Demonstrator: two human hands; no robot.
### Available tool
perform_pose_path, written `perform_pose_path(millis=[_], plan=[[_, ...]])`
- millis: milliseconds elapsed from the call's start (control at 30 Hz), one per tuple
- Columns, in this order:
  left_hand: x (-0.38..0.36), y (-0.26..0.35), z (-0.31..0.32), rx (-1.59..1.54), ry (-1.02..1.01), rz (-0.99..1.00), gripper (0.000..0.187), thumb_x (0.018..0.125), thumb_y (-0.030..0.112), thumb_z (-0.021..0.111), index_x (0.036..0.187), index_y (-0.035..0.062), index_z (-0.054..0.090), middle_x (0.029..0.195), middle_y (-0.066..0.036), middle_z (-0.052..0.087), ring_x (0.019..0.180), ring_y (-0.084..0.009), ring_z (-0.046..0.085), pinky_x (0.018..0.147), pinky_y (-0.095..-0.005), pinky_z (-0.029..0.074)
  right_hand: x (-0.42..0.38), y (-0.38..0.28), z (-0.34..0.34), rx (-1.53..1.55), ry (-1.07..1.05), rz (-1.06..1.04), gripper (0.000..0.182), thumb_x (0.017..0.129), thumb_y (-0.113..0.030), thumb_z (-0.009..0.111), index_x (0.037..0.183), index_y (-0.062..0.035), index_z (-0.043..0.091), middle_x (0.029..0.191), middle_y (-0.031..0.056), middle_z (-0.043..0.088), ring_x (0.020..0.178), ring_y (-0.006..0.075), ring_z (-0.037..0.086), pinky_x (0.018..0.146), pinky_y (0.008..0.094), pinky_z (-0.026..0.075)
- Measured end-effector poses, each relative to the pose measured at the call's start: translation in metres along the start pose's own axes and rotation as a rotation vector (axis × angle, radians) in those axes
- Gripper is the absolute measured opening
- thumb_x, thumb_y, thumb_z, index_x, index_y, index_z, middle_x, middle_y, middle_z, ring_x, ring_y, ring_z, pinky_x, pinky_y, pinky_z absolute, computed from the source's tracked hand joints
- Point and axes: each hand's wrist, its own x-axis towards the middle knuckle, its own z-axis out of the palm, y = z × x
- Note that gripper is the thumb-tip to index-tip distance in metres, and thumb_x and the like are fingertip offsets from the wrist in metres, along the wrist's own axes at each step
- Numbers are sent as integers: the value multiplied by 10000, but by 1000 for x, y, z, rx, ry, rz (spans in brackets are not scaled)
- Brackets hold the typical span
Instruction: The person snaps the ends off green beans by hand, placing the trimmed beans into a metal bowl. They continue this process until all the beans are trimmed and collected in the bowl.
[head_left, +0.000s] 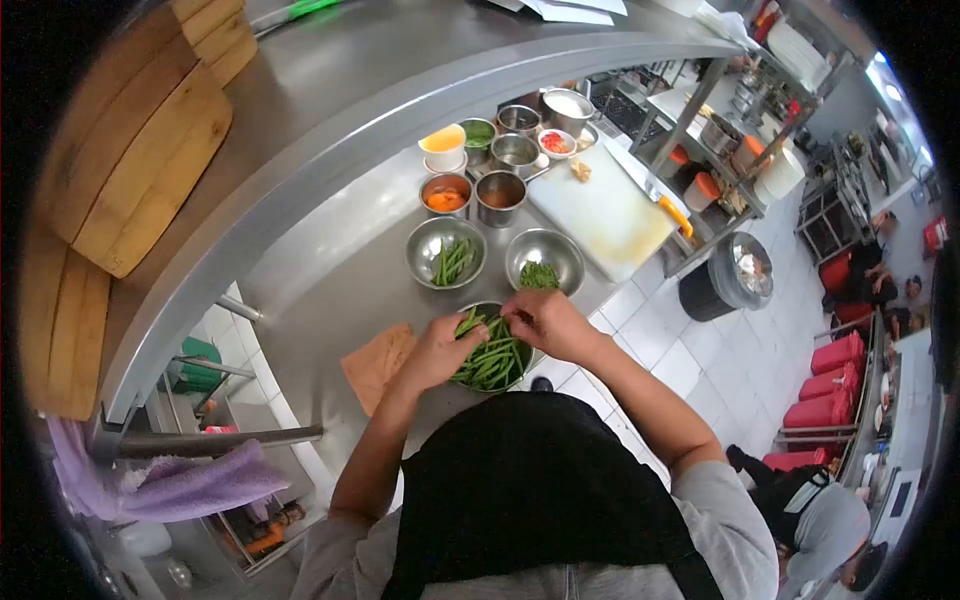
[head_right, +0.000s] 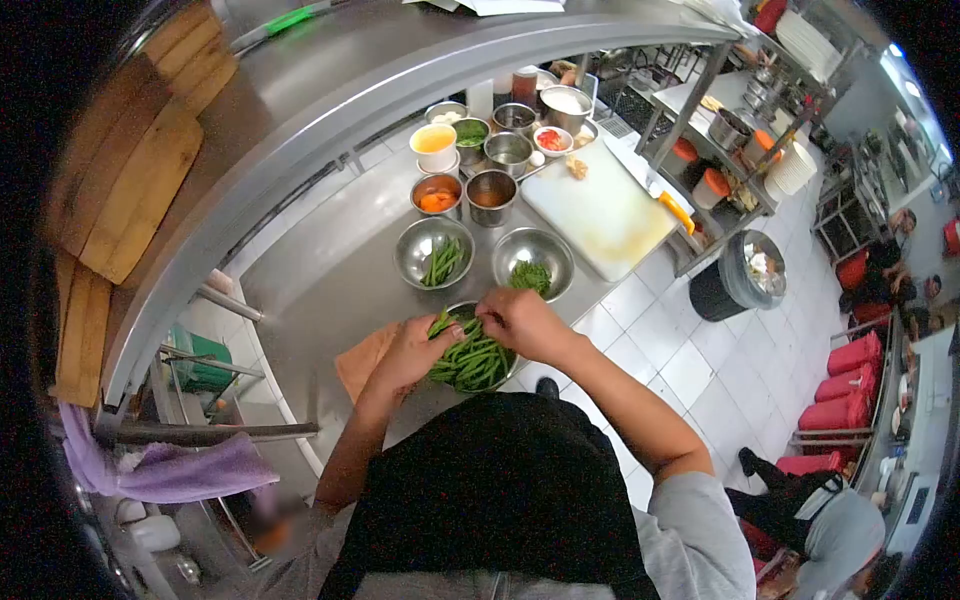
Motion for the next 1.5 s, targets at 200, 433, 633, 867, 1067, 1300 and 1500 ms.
perform_pose_path(millis=[200,433,633,867,1067,1300,1500], plan=[[-3,18,-2,-301,-295,-273,189,1016,203,578,1037,18,610,686,30,520,607,-64,499,561,-258,423,-7,8,23,-128,323,-66,125,790,-70,643,904,-19,629,774,179,615,732,376,626,673,448,513],[-6,14,0,-671,-82,-228,189,1053,205,503,1005,34,568,656,34,428,525,-70,418,503,-243,376,3,74,0,-356,637,19,192,884,-129,646,1014,12,651,907,139,695,797,294,678,723,390,544],[1,16,5,-601,127,-145,205,1061,212,490,1009,26,560,653,13,457,516,-74,435,497,-248,385,-28,-3,32,717,19,359,185,928,-86,626,1081,10,661,935,50,703,815,115,657,735,267,532],[-10,22,11,-347,138,-15,191,1065,201,472,1018,35,557,682,12,462,558,-67,441,526,-240,376,-33,-4,57,684,147,315,80,893,-60,623,927,6,655,841,31,669,728,88,585,674,260,488],[-27,8,25,-329,378,202,218,1068,236,454,1000,46,537,748,4,502,645,-77,476,568,-236,391,-10,12,58,589,399,338,130,894,-109,629,817,-4,630,746,4,604,683,79,524,620,258,434],[-37,-25,-48,-1044,683,22,142,1022,172,500,966,47,536,831,-82,528,664,-209,554,647,-344,494,15,60,-4,-167,363,399,177,903,-211,648,885,-36,673,817,161,682,695,299,646,668,388,512],[-56,-47,-54,-1046,550,-174,134,1015,171,507,938,64,529,758,-57,515,642,-205,541,642,-349,485,21,43,76,-119,18,-148,247,814,-44,671,1060,-61,689,1016,157,646,966,359,631,846,437,515]])
